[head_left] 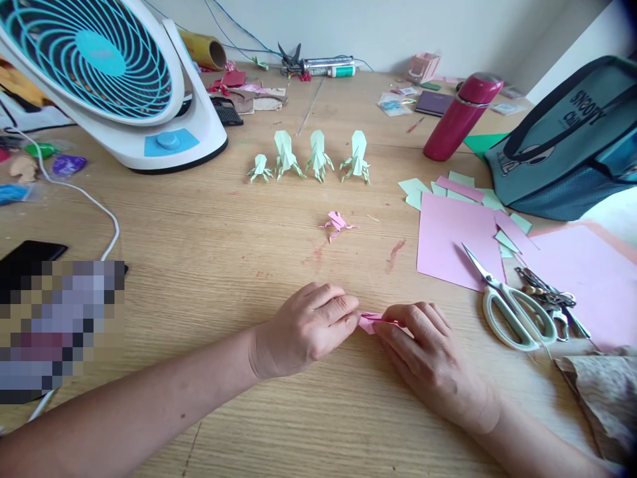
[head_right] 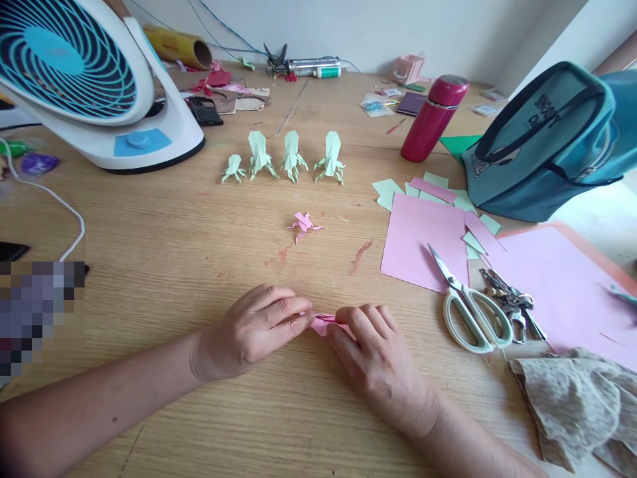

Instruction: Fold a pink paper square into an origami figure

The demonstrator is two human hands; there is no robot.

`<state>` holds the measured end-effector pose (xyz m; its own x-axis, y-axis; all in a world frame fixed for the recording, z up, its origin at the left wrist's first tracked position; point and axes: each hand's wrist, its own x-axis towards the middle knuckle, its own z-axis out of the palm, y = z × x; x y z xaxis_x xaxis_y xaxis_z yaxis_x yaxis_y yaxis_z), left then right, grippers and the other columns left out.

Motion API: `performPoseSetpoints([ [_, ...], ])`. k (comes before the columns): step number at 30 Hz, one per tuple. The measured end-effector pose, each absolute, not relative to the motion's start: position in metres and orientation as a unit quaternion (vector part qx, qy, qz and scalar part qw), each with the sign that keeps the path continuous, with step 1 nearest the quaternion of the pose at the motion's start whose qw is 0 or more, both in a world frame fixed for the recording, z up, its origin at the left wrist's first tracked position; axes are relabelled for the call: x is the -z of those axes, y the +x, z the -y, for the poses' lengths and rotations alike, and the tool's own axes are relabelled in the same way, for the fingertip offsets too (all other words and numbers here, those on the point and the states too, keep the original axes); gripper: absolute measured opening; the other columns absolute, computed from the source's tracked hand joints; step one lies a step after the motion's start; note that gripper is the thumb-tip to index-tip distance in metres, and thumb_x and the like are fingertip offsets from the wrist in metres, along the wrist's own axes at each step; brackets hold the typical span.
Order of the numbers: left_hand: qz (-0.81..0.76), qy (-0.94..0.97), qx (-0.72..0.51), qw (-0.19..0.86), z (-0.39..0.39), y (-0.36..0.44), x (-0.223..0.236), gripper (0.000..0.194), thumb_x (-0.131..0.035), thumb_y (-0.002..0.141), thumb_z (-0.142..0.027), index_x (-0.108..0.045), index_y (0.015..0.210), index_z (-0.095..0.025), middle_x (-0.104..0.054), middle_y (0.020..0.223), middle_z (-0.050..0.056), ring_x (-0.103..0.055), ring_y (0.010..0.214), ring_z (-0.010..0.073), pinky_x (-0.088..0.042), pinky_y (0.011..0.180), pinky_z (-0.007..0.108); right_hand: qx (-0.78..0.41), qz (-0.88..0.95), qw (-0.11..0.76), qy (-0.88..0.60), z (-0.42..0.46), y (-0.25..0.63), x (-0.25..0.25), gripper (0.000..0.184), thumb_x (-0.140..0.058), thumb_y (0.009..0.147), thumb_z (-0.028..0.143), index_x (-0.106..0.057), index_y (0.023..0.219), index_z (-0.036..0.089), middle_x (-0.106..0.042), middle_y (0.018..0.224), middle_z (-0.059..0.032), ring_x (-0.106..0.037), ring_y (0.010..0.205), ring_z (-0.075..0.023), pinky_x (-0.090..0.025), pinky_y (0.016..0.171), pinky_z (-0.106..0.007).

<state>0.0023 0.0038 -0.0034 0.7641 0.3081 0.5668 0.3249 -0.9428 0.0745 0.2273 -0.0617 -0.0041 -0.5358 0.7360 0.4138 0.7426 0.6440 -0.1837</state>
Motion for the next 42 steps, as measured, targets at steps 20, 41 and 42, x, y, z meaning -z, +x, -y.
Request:
performPoseSetpoints([
  [20,0.184,-0.953,0.228,-0.073,0.001,0.000,0.004,0.022,-0.049,0.102,-0.016,-0.071,0.097,-0.013,-0.069,0.084,0.005,-0.058,0.076,0.0150,-0.050,0.070,0.028,-0.028,0.875,0.261,-0.406,0.069,0.223,0.009,0.019,-0.057,0.095,0.004,-0.067,0.111,0.007,-0.064,0.109,-0.0185,-0.061,0.089,-0.0210,-0.054,0.073,-0.034],
  [41,0.161,-0.960,0.220,-0.062,0.001,0.000,0.005,0.017,-0.054,0.098,-0.012,-0.069,0.091,-0.014,-0.071,0.097,0.007,-0.062,0.083,0.0163,-0.052,0.074,0.029,-0.046,0.884,0.226,-0.407,0.074,0.224,0.008,0.022,-0.057,0.096,0.008,-0.068,0.115,0.011,-0.072,0.111,-0.0139,-0.064,0.087,-0.0214,-0.051,0.075,-0.036],
  [42,0.156,-0.960,0.220,-0.068,0.001,0.000,0.005,0.018,-0.053,0.099,-0.012,-0.069,0.092,-0.013,-0.071,0.098,0.008,-0.062,0.085,0.0167,-0.052,0.076,0.030,-0.043,0.884,0.226,-0.407,0.074,0.224,0.008,0.023,-0.057,0.096,0.007,-0.067,0.117,0.011,-0.072,0.111,-0.0138,-0.064,0.088,-0.0217,-0.051,0.075,-0.036],
])
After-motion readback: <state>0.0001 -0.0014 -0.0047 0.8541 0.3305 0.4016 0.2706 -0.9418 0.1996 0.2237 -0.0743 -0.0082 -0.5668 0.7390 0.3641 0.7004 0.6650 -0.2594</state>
